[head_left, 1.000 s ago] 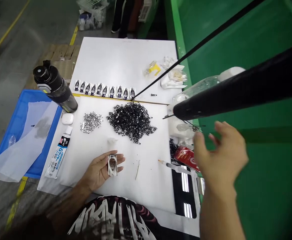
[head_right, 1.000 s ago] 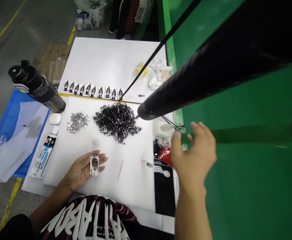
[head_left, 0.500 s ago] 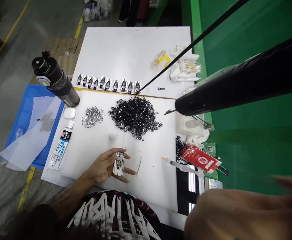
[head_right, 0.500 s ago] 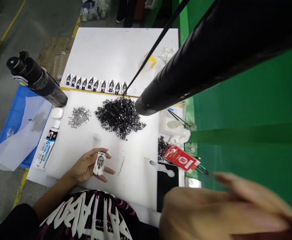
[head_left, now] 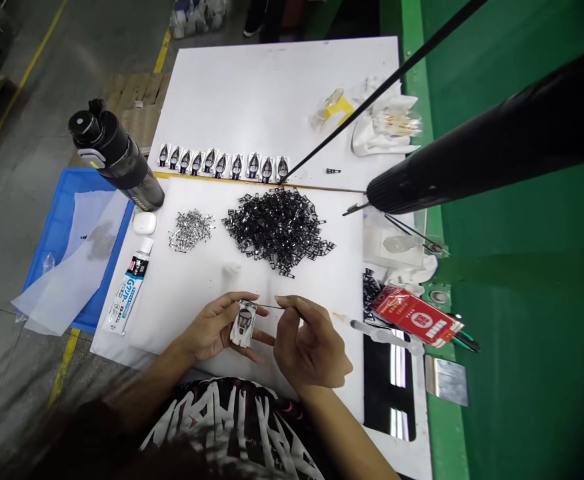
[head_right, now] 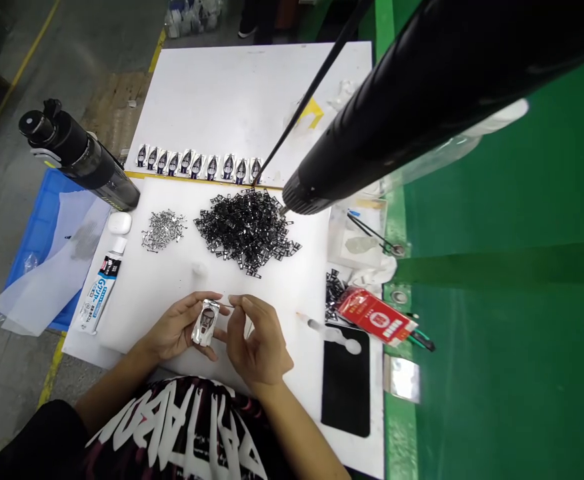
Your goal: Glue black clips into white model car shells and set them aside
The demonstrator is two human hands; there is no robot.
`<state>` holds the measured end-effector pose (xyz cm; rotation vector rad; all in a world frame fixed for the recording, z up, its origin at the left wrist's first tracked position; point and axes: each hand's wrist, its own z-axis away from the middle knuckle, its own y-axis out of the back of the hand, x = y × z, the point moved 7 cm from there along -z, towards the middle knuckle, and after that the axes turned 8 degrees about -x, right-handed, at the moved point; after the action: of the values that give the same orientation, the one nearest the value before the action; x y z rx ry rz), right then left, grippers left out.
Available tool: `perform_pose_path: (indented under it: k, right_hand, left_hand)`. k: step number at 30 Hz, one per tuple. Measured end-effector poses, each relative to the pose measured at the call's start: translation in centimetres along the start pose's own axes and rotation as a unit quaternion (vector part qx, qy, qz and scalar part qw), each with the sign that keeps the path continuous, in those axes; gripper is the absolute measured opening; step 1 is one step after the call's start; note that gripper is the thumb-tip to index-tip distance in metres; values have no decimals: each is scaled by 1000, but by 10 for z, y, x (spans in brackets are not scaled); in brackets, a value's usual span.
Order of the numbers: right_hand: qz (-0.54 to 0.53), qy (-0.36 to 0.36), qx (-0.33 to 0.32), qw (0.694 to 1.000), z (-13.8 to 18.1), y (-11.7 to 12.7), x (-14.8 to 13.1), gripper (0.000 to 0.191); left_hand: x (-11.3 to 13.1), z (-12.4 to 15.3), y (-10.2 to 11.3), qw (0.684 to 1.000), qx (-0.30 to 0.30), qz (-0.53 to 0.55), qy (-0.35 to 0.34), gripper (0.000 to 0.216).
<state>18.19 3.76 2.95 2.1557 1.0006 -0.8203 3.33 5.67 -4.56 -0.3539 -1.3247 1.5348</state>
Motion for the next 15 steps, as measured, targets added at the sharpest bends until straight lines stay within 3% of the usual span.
perform_pose_path:
  k: [11,15]
  right_hand:
    - [18,44,14,999,-1,6,-8,70]
    - [30,30,14,999,1,1,-6,71]
  left_hand:
    - [2,-1,-3,1000,1,-6,-4,47]
    - [2,-1,-2,1000,1,-8,-8,48]
